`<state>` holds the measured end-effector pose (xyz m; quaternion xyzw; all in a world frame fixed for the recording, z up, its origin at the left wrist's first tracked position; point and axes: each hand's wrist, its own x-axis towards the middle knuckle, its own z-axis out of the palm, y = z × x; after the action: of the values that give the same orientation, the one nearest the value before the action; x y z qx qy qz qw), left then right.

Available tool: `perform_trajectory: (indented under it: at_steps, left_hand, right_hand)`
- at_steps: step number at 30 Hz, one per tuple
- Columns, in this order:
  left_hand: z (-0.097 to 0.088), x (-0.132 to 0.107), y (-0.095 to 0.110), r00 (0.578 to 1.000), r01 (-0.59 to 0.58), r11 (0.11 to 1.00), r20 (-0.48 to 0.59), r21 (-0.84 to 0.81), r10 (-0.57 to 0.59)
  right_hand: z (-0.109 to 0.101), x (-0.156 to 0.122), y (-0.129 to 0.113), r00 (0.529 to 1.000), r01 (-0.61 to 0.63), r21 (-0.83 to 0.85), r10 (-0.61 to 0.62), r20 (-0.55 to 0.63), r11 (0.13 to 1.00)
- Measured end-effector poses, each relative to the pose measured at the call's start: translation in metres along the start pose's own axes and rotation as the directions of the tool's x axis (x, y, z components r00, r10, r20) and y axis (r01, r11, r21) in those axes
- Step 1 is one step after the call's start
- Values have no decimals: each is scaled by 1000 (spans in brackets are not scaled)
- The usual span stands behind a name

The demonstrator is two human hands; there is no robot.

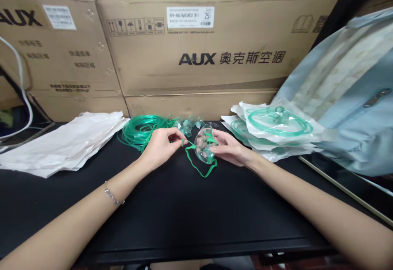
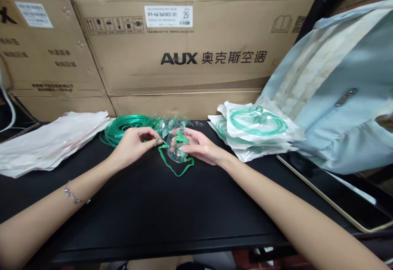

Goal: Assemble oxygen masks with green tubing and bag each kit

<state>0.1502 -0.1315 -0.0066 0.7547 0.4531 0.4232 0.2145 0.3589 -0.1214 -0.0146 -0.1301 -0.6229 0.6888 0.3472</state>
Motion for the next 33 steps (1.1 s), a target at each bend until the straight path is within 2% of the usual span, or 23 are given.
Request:
perform_trajectory:
  at_steps: [6,13,16,19,22,24,26,29,31,33]
  left_hand:
    - [-3,2,-3,985,89,990,-156,114,-71]
    - [-13,5,-4,977,134,971,-192,198,-96]
    - [-13,5,-4,996,88,994,-38,69,-86]
    - [-9,3,0,988,67,987,150,-147,-45]
    - [-6,0,8,975,99,928,220,-358,-20]
    - [-4,-3,13,973,134,898,229,-418,-39]
    - [-1,-5,15,983,101,939,176,-328,-44]
    - [3,-9,15,995,-89,996,44,-9,90]
    - [6,-11,14,984,-177,976,26,123,175]
    - [6,-13,13,981,-193,971,47,144,188]
  right_hand:
    - [0,0,-2,1000,-9,11,9,3,1000]
    - [3,-1,-5,999,-24,23,25,-35,999]
    - [3,0,-4,997,-1,10,2,-77,1000]
    - [3,1,-1,990,17,-25,-20,-139,1000]
    - [2,2,1,984,31,-76,-44,-173,997]
    - [2,2,2,984,35,-107,-53,-170,994]
    - [1,2,3,984,33,-130,-55,-168,991]
    - [-1,3,5,982,23,-167,-54,-178,986]
    - [-2,4,6,978,28,-208,-70,-194,978]
    - [-3,4,6,973,40,-255,-96,-211,966]
